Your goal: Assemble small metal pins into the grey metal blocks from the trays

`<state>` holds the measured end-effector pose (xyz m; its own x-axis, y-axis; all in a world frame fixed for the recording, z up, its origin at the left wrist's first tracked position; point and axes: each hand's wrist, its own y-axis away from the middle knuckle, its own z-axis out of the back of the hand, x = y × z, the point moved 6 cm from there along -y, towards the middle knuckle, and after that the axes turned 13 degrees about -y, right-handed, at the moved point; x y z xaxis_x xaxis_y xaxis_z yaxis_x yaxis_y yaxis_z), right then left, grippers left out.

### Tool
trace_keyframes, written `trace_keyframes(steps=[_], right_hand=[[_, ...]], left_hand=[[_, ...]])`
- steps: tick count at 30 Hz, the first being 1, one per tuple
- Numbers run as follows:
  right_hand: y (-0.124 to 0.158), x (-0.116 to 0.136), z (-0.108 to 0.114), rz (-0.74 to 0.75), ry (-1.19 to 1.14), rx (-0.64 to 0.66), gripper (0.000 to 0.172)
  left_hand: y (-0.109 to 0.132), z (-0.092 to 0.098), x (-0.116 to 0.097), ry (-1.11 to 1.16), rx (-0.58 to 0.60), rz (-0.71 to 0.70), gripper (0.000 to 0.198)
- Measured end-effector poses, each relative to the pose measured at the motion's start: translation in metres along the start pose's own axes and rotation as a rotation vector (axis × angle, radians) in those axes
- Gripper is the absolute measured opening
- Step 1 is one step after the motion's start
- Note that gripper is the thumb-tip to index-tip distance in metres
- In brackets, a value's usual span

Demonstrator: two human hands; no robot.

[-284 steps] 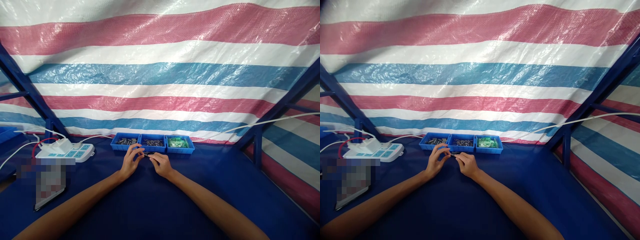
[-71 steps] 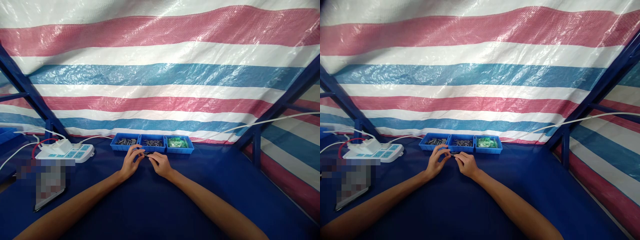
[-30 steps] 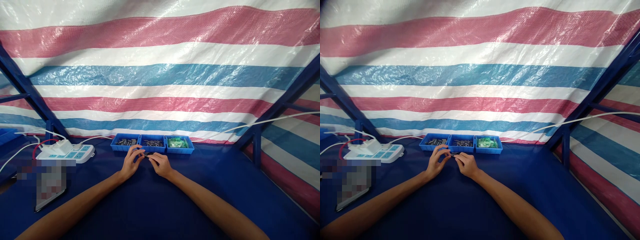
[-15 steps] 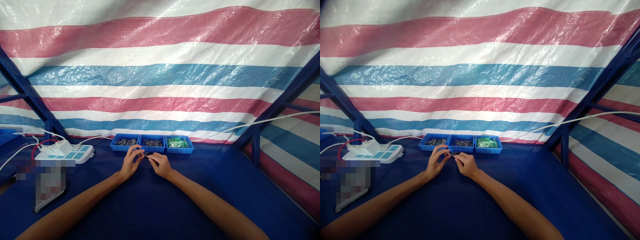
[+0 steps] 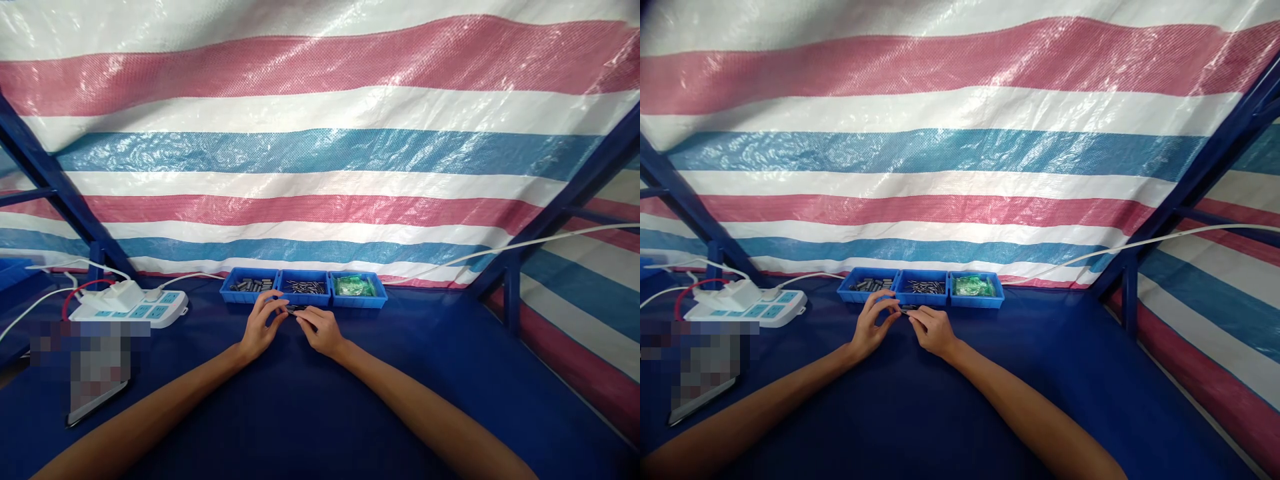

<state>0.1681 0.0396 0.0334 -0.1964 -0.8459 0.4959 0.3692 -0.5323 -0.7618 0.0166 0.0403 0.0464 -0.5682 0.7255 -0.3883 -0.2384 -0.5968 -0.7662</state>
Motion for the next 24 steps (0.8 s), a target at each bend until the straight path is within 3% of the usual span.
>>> trace_keyframes(steps=[24], right_hand=[[0.0001,0.0013,-0.0004,0.002,-0.001,0.006,0.023]], left_hand=[[-0.0011,0.0012,-0.0027,-0.003,0.002,-0.015,0.027]])
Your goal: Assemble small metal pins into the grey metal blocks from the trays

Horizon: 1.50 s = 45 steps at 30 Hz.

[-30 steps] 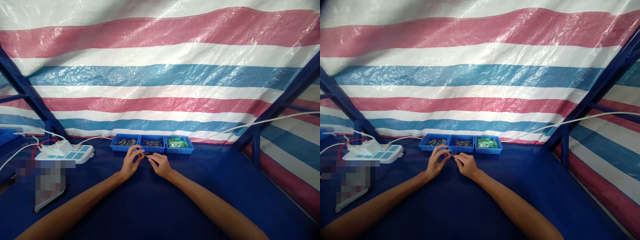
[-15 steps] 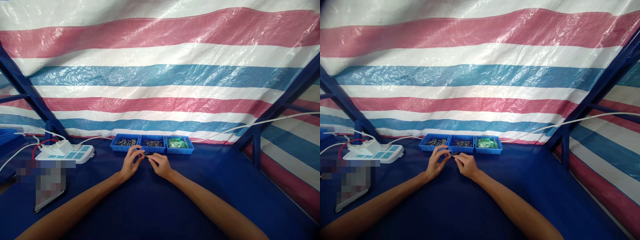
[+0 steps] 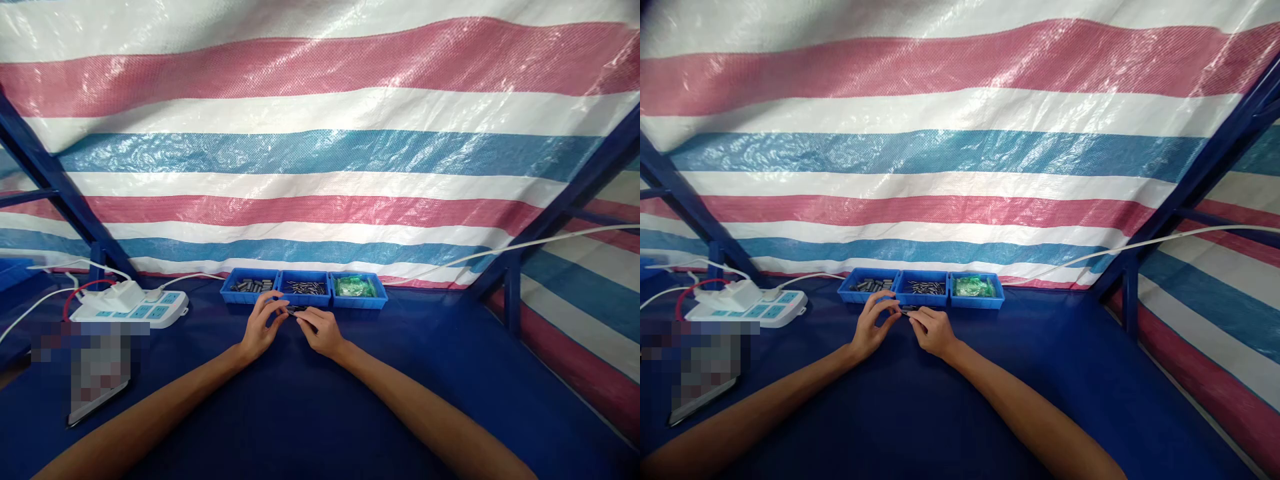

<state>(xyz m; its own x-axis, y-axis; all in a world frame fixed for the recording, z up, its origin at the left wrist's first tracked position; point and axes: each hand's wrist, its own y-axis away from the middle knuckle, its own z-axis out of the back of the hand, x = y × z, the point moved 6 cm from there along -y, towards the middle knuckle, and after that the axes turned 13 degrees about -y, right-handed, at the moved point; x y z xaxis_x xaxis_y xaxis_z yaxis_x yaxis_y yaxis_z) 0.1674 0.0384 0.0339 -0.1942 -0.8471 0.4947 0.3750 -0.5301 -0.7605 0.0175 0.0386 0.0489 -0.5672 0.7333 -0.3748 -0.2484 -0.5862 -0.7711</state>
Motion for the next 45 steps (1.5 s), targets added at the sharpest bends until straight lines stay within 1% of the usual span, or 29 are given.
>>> trace_keyframes(steps=[10,20,45], right_hand=[[0.001,-0.0008,-0.0011,0.009,0.02,0.003,0.023],[0.002,-0.0027,-0.0004,-0.012,0.004,-0.014,0.023],[0.0015,-0.0031,-0.0004,0.004,-0.013,0.024,0.026]], left_hand=[[-0.0003,-0.0005,0.0009,0.008,-0.006,0.008,0.028],[0.0002,-0.0005,0.0,-0.001,-0.004,-0.004,0.027],[0.0014,-0.0011,0.0006,0.002,-0.006,-0.007,0.027]])
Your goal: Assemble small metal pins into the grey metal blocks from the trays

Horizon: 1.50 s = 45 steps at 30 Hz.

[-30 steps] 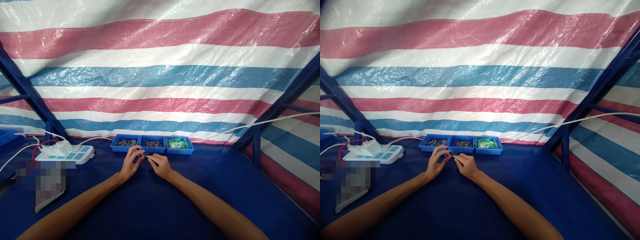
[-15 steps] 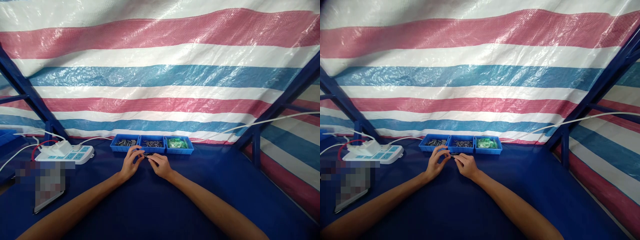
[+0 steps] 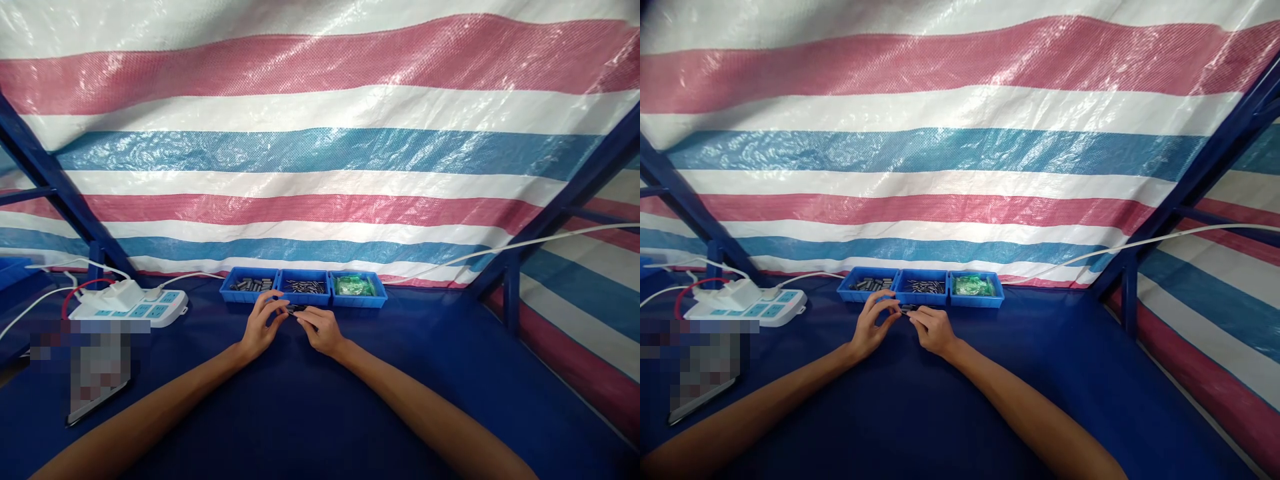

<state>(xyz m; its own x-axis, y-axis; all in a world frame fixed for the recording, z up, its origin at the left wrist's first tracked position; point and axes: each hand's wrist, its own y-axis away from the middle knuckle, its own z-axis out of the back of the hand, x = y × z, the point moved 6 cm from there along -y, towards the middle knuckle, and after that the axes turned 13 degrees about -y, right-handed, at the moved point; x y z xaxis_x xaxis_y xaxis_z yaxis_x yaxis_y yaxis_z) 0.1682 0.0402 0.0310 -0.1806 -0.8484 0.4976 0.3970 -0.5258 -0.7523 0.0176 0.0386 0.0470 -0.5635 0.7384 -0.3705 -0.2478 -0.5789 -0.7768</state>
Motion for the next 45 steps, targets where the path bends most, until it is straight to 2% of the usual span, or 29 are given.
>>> trace_keyframes(steps=[34,37,41,45], right_hand=[[0.0,0.001,0.001,0.051,-0.018,-0.021,0.027],[0.0,-0.002,0.003,0.023,-0.046,-0.044,0.026],[0.0,-0.004,0.003,-0.032,-0.051,-0.094,0.023],[-0.003,-0.001,0.01,-0.063,-0.073,-0.174,0.021]], left_hand=[[0.001,-0.003,0.003,-0.027,0.011,-0.004,0.028],[0.0,-0.002,0.005,-0.036,0.007,0.027,0.027],[-0.004,-0.004,0.005,-0.056,0.056,0.043,0.011],[-0.004,-0.005,0.005,-0.057,0.088,0.069,0.012]])
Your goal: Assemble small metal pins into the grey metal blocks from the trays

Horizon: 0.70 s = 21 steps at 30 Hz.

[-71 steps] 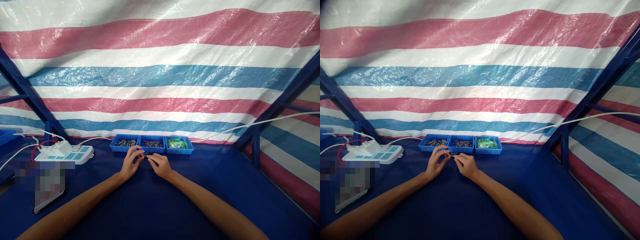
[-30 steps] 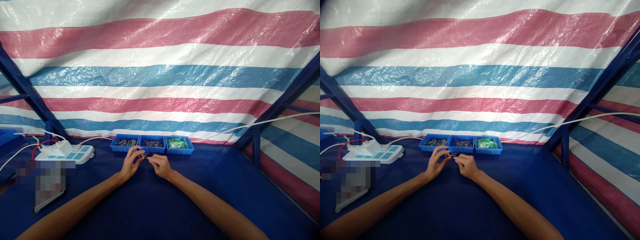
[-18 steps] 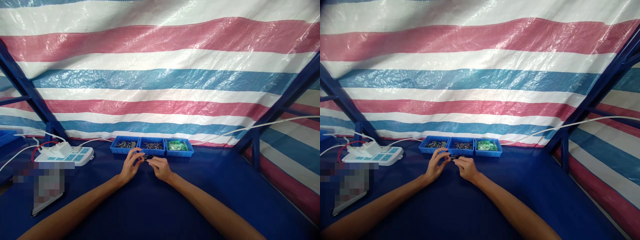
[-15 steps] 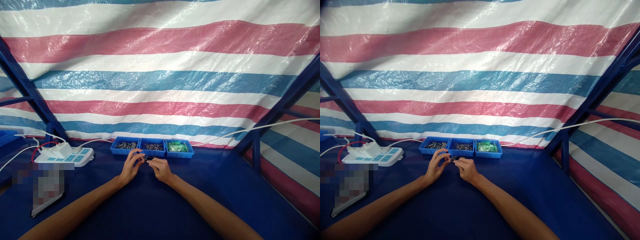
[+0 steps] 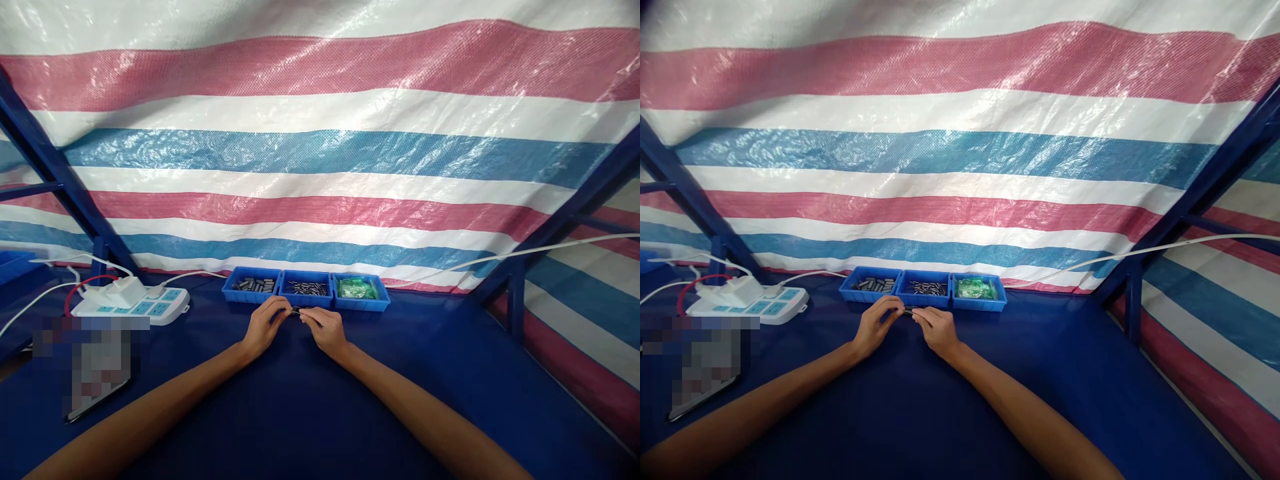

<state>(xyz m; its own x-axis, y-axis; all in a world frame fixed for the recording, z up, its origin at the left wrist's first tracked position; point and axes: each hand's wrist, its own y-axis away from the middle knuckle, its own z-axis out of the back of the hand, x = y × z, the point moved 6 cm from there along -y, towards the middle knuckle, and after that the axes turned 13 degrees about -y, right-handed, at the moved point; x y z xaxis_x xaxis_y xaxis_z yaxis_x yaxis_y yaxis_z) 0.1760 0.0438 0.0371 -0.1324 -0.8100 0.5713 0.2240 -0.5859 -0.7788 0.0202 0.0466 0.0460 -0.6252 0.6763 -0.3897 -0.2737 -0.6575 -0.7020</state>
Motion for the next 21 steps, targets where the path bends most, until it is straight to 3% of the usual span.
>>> trace_keyframes(steps=[5,8,11,15,21], right_hand=[[-0.022,-0.011,0.037,-0.18,0.129,-0.255,0.02],[-0.043,-0.018,0.042,-0.281,0.259,-0.019,0.022],[-0.056,-0.012,0.049,-0.327,0.419,0.106,0.018],[-0.051,-0.006,0.043,-0.433,0.58,0.519,0.017],[-0.036,-0.007,0.042,-0.499,0.847,0.752,0.007]], left_hand=[[0.001,0.002,0.003,0.019,-0.035,0.061,0.013],[0.001,0.001,0.002,0.023,-0.027,0.048,0.013],[0.001,0.001,0.003,0.032,-0.049,0.065,0.012],[0.001,0.001,0.004,0.052,-0.078,0.084,0.013],[0.001,0.0,0.006,0.061,-0.051,0.107,0.011]])
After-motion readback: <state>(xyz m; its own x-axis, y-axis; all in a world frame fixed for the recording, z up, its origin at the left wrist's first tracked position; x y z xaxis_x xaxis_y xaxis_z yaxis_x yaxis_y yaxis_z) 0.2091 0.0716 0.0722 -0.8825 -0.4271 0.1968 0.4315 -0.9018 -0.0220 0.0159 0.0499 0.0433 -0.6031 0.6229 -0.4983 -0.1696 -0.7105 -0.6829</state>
